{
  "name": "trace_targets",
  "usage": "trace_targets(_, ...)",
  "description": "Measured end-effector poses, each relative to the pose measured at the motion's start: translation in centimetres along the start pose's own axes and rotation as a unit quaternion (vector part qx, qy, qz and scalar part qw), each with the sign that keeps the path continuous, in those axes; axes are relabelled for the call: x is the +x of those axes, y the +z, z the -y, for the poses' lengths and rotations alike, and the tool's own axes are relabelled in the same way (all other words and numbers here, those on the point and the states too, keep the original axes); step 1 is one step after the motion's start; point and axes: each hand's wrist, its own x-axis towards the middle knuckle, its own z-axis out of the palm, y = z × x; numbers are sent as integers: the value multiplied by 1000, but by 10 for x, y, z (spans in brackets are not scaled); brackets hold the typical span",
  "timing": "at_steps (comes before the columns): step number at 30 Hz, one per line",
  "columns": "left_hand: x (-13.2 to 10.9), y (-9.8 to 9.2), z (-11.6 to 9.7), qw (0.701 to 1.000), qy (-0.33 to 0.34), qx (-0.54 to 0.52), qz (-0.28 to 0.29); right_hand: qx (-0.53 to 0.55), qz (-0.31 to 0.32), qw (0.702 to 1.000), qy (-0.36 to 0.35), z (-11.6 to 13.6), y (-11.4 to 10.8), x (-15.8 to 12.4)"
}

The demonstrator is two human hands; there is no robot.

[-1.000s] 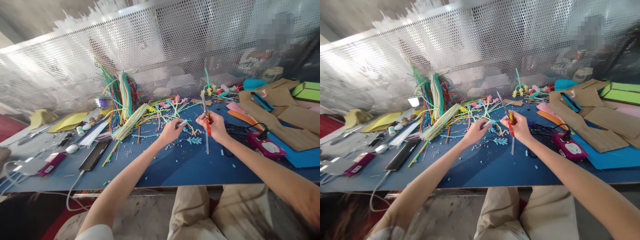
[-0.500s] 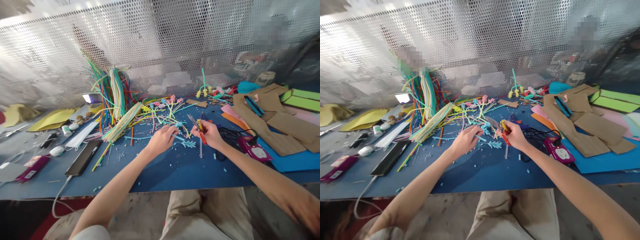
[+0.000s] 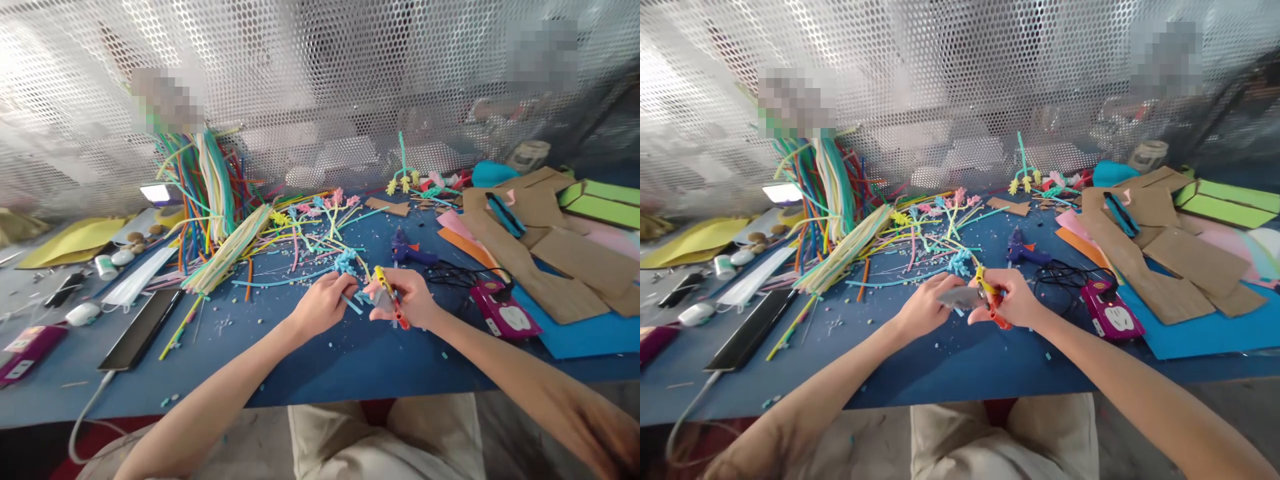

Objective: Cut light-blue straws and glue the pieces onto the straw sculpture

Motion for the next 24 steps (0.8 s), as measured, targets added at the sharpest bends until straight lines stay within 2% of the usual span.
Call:
trace_targets(3, 1, -4, 1, 999, -28, -23, 0, 15, -3, 1000, 26, 9, 7, -2)
trace_targets(7, 0, 2, 1, 997, -63, -39, 7, 21, -7, 996, 89, 16, 14, -4)
trace_targets(13, -2, 12, -2, 996, -86, -34, -13, 86, 52, 981, 167, 21, 26, -6)
trace_targets(18, -3, 12, -2, 995, -96, -15, -25, 101, 70, 973, 193, 25, 28, -5)
trace_targets(24, -2, 8, 4, 992, -115, 37, -34, 22, 79, 983, 162, 26, 21, -1)
